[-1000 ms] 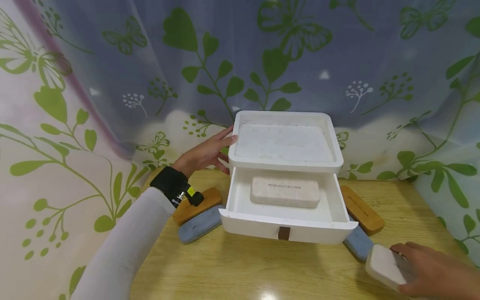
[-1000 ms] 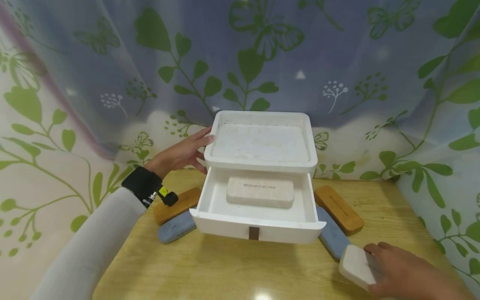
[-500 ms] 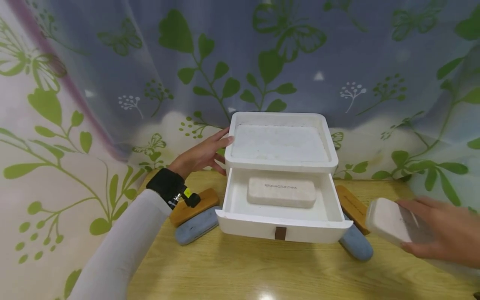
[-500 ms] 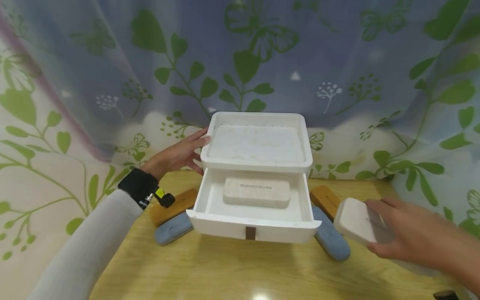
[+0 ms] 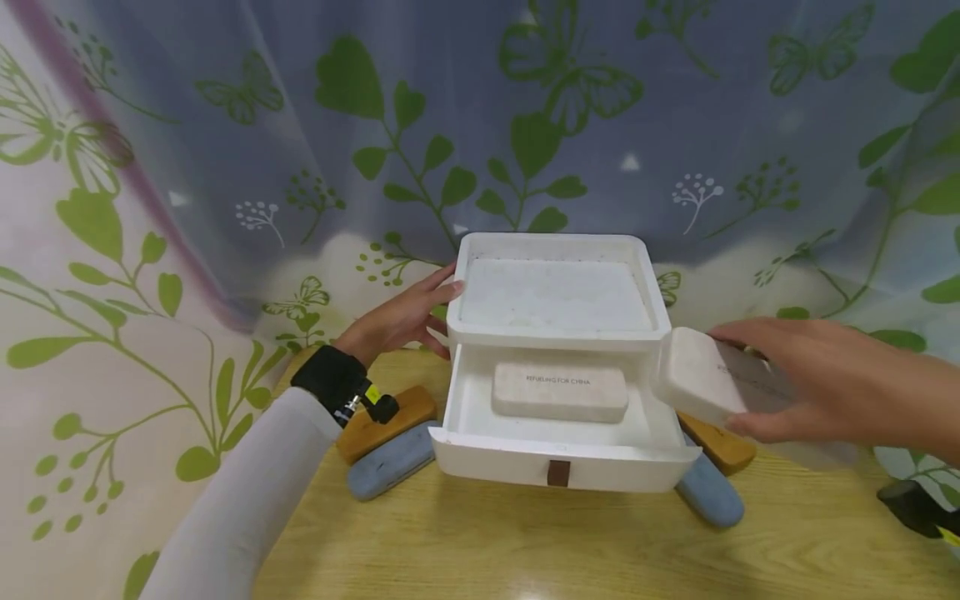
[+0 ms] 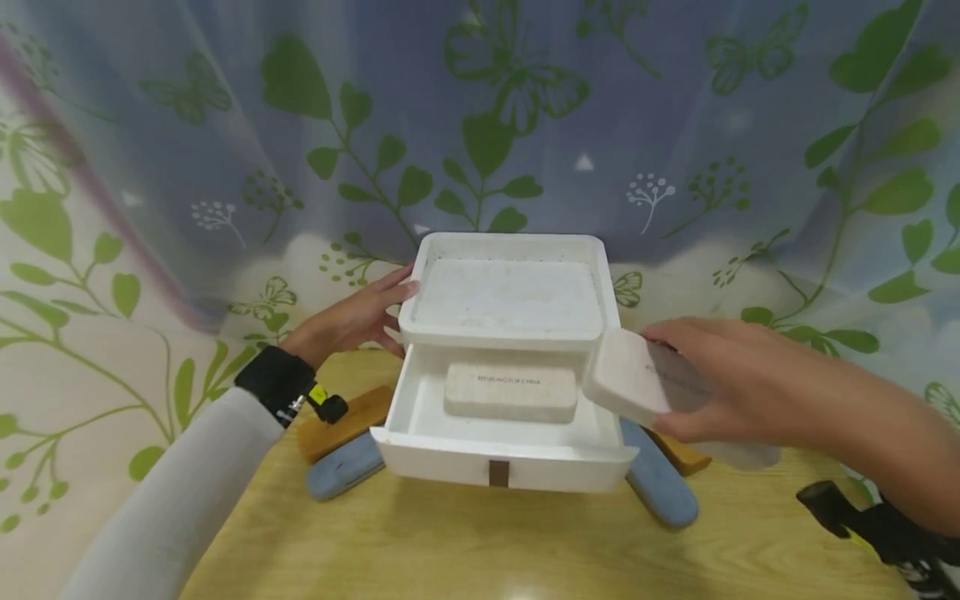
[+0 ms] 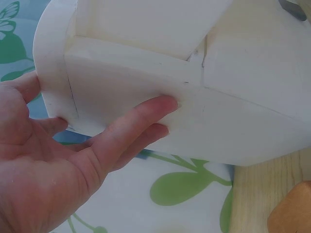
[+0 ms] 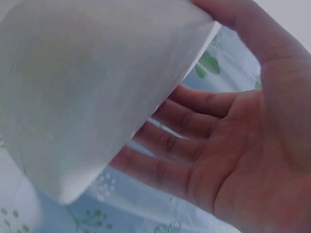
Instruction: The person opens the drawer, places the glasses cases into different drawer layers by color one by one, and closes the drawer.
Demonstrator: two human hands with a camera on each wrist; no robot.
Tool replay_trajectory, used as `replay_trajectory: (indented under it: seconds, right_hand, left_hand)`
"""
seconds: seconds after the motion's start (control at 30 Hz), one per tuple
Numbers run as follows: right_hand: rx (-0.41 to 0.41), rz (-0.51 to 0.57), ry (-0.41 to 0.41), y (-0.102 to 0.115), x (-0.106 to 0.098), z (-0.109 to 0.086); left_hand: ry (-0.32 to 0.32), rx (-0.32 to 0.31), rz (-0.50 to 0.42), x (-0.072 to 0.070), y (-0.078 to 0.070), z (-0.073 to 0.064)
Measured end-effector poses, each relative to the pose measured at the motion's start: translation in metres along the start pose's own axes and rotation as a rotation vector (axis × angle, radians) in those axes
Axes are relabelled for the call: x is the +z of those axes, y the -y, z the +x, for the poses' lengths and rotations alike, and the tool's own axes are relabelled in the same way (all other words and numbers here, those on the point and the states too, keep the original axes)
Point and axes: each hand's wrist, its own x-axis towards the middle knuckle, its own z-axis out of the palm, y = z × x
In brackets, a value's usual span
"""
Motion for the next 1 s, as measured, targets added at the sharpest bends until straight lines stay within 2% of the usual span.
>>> replay_trajectory:
  seconds: [0.27, 0.6, 0.8, 1.0]
  right_hand:
    - [-0.124, 0.099, 0.055, 0.014, -0.016, 0.037]
    - [-0.23, 0.169, 0.15, 0.036, -0.014, 0.075]
    - [-0.274, 0.197, 0.248, 0.054, -0.01, 0.09]
    - [-0.325, 0.193, 0.276, 0.067, -0.007, 0.101]
  left_hand:
    - [0.004, 0.005, 0.005, 0.001, 0.0, 0.0]
    - [-0.01, -0.01, 0.002, 0.001, -0.001, -0.001]
    - [0.005, -0.001, 0.005, 0.001, -0.001, 0.0]
    - [0.0, -0.003, 0.0, 0.0, 0.0, 0.001]
